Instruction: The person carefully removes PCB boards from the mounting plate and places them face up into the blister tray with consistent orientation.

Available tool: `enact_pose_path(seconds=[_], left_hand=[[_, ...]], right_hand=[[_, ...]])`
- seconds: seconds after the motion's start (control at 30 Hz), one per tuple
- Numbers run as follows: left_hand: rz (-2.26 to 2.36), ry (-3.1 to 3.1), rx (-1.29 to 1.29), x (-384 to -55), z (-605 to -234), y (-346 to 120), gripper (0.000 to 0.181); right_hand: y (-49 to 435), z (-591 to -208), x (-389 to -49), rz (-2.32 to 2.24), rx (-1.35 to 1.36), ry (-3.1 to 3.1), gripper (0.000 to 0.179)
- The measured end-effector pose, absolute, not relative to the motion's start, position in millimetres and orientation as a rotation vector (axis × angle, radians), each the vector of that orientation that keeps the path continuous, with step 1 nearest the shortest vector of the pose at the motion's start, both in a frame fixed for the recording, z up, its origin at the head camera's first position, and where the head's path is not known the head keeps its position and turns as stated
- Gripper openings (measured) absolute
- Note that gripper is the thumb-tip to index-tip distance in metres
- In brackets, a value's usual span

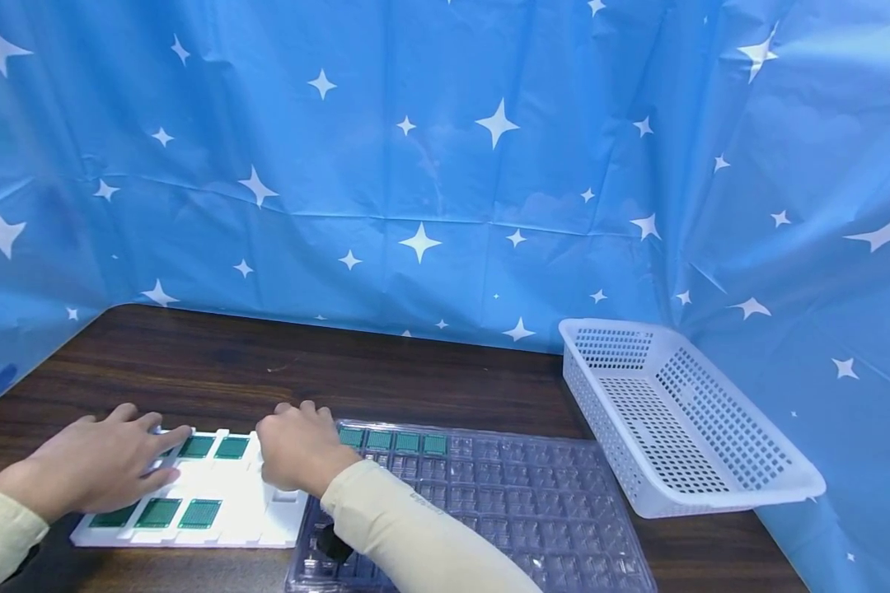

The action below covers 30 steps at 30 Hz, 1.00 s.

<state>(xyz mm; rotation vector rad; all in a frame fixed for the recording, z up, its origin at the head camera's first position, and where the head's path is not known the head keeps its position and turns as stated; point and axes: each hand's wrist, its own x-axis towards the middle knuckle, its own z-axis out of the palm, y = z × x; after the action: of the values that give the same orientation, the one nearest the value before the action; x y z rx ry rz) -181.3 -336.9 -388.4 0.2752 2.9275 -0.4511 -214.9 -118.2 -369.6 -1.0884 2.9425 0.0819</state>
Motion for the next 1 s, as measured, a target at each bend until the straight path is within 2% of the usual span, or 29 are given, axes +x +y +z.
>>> enact_pose_path(seconds=[0.37, 1.0], left_hand=[[-0.403, 2.922, 0.287, -178.4, -388.4, -339.5, 0.069], [-0.364, 2.954, 0.281, -176.5, -387.1, -341.9, 0.07]], right_hand=[[-129.8, -373.2, -215.2, 0.098, -1.095, 2.934, 0.004], [-144.4, -373.8, -215.9, 0.112, -1.064, 2.965, 0.018]])
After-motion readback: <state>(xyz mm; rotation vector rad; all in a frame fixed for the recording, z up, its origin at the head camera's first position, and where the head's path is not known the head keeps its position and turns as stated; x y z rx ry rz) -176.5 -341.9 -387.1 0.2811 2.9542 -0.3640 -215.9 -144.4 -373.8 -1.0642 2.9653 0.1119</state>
